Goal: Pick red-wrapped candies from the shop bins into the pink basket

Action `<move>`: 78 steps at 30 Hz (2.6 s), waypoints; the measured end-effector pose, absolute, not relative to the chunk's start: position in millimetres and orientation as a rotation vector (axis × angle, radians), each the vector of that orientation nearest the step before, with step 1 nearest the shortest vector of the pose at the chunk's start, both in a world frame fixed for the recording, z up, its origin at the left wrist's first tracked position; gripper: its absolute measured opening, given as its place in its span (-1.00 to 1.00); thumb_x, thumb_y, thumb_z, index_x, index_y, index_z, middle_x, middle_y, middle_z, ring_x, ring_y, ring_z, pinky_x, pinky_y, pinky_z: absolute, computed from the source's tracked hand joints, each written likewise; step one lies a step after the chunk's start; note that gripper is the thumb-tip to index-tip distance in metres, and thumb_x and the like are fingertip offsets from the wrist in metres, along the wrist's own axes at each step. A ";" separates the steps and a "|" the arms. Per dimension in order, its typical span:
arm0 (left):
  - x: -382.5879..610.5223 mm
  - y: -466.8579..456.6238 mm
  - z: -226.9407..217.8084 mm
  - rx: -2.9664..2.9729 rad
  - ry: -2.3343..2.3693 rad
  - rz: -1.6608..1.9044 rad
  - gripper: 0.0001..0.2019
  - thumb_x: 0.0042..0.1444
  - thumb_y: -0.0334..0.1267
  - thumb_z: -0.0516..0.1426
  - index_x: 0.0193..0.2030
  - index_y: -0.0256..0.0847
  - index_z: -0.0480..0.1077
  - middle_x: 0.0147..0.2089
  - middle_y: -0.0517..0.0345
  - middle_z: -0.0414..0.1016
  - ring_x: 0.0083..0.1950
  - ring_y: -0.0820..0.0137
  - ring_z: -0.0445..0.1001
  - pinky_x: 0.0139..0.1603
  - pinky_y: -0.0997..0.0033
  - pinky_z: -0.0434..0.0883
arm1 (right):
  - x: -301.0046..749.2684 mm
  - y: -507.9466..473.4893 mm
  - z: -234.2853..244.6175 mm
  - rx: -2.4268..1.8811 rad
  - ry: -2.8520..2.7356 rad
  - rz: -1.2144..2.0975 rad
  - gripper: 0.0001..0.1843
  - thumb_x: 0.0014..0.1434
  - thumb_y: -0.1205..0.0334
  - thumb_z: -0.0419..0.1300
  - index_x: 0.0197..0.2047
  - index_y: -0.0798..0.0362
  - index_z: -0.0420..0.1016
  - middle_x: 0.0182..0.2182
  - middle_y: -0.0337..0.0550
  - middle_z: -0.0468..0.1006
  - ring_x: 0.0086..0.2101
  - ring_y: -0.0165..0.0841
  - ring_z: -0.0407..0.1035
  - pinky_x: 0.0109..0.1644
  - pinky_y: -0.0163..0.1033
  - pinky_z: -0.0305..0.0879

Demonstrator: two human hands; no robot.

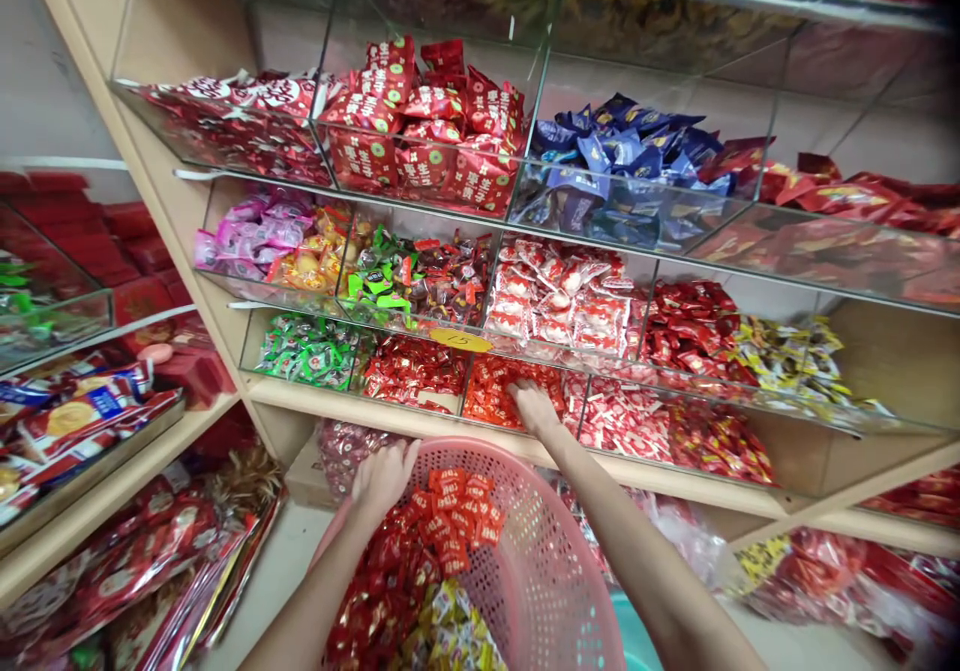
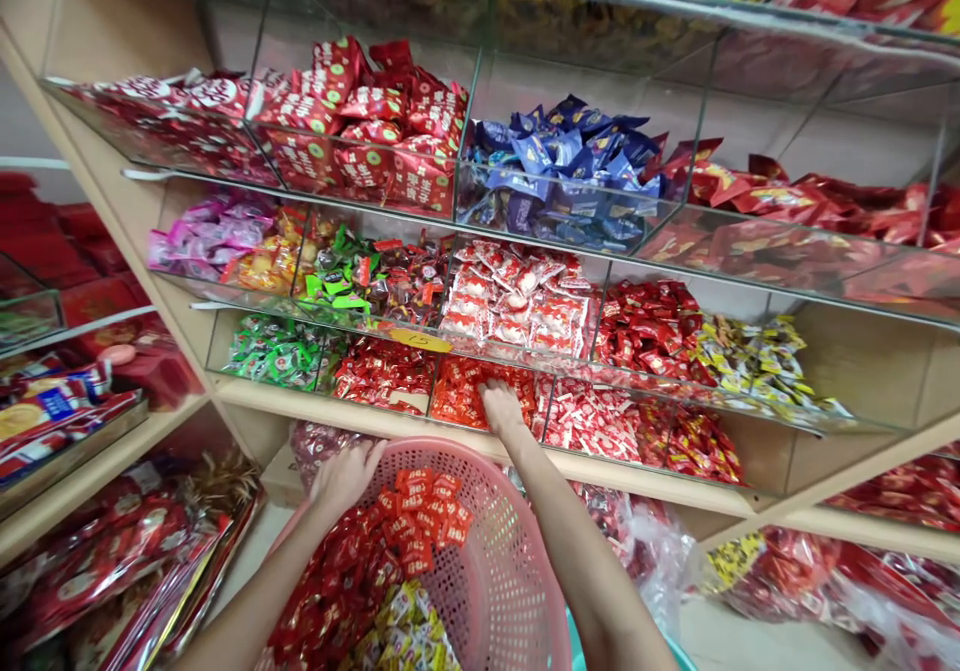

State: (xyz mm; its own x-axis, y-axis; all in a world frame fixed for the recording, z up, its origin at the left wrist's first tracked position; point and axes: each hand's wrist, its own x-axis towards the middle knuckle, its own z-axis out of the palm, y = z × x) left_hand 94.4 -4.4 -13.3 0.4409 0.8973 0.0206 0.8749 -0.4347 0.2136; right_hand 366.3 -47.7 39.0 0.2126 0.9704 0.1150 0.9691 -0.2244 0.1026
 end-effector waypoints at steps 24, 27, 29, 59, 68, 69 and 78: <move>95.5 -5.2 -14.9 2.460 1.583 0.161 -0.37 0.15 0.10 -0.38 -0.18 -0.21 0.40 -0.26 -0.11 0.51 -0.24 0.22 0.48 -0.23 0.28 0.30 | 299.2 -104.8 34.2 2.691 2.872 -0.489 -0.80 0.03 0.15 0.11 -0.27 0.05 0.27 -0.37 -0.22 0.41 -0.33 -0.39 0.29 -0.23 -0.27 0.21; 95.6 -6.0 -14.1 2.468 1.586 0.168 -0.37 0.15 0.10 -0.38 -0.18 -0.20 0.40 -0.27 -0.10 0.51 -0.24 0.21 0.48 -0.23 0.28 0.30 | 284.1 -109.5 10.2 2.428 2.790 -0.329 -0.79 0.06 0.18 0.11 -0.21 0.05 0.29 -0.29 -0.17 0.43 -0.24 -0.34 0.28 -0.16 -0.22 0.18; 95.6 -6.5 -13.1 2.465 1.589 0.157 -0.37 0.15 0.10 -0.37 -0.19 -0.20 0.40 -0.27 -0.09 0.51 -0.25 0.23 0.48 -0.22 0.29 0.30 | 278.6 -110.8 -2.6 2.272 2.714 -0.226 -0.80 0.06 0.22 0.11 -0.20 0.05 0.31 -0.23 -0.13 0.43 -0.19 -0.30 0.27 -0.13 -0.21 0.15; 94.3 -5.6 -13.5 2.490 1.587 0.161 -0.41 0.16 0.07 -0.35 -0.19 -0.20 0.39 -0.27 -0.09 0.51 -0.24 0.19 0.49 -0.24 0.26 0.32 | 232.4 -80.5 -27.7 2.100 2.527 0.143 -0.83 0.10 0.21 0.09 -0.22 0.06 0.32 -0.22 -0.10 0.39 -0.16 -0.27 0.20 -0.12 -0.18 0.13; 95.2 -6.5 -11.4 2.468 1.594 0.157 -0.42 0.16 0.07 -0.33 -0.17 -0.19 0.40 -0.26 -0.10 0.51 -0.23 0.19 0.48 -0.23 0.26 0.32 | 254.1 -85.8 14.7 2.314 2.662 0.241 -0.74 0.20 0.10 -0.08 -0.23 0.04 0.33 -0.29 -0.10 0.40 -0.23 -0.30 0.23 -0.14 -0.22 0.11; 95.2 -6.7 -10.7 2.462 1.592 0.155 -0.42 0.16 0.07 -0.33 -0.16 -0.19 0.40 -0.26 -0.10 0.51 -0.23 0.19 0.48 -0.22 0.26 0.31 | 263.0 -83.9 22.3 2.428 2.618 0.271 -0.72 0.22 0.10 -0.12 -0.23 0.05 0.33 -0.30 -0.09 0.40 -0.24 -0.31 0.24 -0.14 -0.22 0.11; 94.7 -8.4 -5.0 2.437 1.584 0.148 -0.41 0.16 0.08 -0.32 -0.18 -0.22 0.40 -0.26 -0.10 0.51 -0.22 0.19 0.48 -0.22 0.28 0.31 | 340.4 -43.8 37.1 3.019 1.387 -0.066 -0.62 0.12 0.01 0.00 -0.22 0.15 0.43 -0.24 0.16 0.47 -0.19 -0.18 0.36 -0.23 -0.18 0.23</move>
